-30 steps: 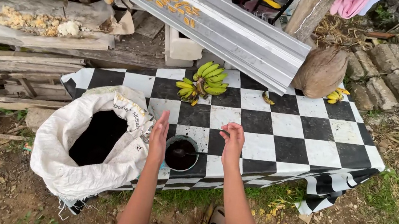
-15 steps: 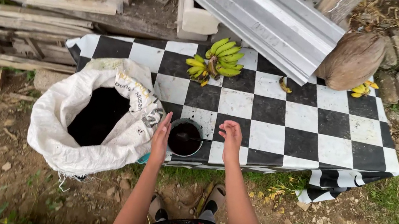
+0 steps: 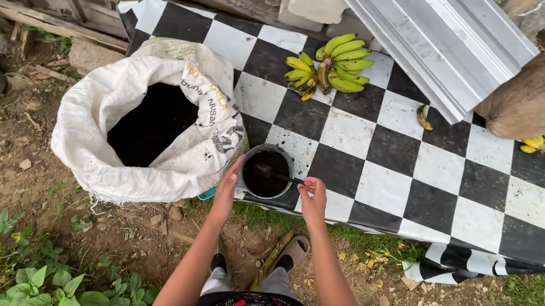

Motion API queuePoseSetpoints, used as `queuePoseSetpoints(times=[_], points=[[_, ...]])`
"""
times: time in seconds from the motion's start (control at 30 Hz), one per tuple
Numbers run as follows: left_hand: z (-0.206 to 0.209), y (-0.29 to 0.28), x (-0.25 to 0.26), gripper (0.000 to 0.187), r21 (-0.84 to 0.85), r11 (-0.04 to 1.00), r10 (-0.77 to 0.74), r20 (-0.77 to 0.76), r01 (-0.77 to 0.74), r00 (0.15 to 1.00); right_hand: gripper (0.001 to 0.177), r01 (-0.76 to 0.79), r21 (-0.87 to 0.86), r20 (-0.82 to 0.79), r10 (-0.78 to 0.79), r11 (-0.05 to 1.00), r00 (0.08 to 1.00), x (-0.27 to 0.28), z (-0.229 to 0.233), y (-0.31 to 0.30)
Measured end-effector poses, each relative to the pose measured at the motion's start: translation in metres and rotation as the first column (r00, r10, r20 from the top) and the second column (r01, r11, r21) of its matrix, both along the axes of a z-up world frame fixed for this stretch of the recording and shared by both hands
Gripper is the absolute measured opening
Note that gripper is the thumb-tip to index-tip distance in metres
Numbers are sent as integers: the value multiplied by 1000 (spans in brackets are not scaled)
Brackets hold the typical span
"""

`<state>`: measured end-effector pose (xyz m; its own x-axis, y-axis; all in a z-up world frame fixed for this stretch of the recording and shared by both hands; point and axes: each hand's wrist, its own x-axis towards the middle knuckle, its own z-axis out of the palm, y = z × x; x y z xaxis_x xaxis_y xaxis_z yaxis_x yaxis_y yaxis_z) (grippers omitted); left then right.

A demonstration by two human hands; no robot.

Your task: Apply fertilizer from a pot to several plants in a garden using a spoon.

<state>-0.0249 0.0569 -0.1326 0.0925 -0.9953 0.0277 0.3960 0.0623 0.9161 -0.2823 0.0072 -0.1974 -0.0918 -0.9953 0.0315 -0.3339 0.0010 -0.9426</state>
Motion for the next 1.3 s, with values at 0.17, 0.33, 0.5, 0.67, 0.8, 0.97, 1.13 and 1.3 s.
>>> queuePoseSetpoints(times=[0.17,0.33,0.5,0.67,0.8,0.97,1.13,1.3], points=[[-2,4,3,80,48,998,30,33,-31,999,16,17,115,5,-17,993,1000,6,2,-2],[2,6,-2,78,36,999,38,50,-40,998,12,2,171,-66,10,985,998,10,13,-4],[9,10,-7,71,-2,1000,4,15,-4,1000,11,-56,78,-225,72,995,972,20,30,-15],[16,20,-8,70,-5,1000,21,4,-21,1000,19,-206,139,-245,235,969,941,45,59,-30],[26,31,-7,72,28,998,49,48,-50,998,22,-288,328,-316,392,899,864,72,72,-38],[33,36,-5,75,28,998,56,49,-57,997,22,-290,315,-397,403,904,825,78,64,-45],[33,25,-8,77,46,998,37,67,-40,997,22,-274,304,-434,388,913,813,59,79,-43],[13,6,-11,75,-52,998,32,-67,-36,997,17,-199,185,-593,271,962,758,21,84,-42]])
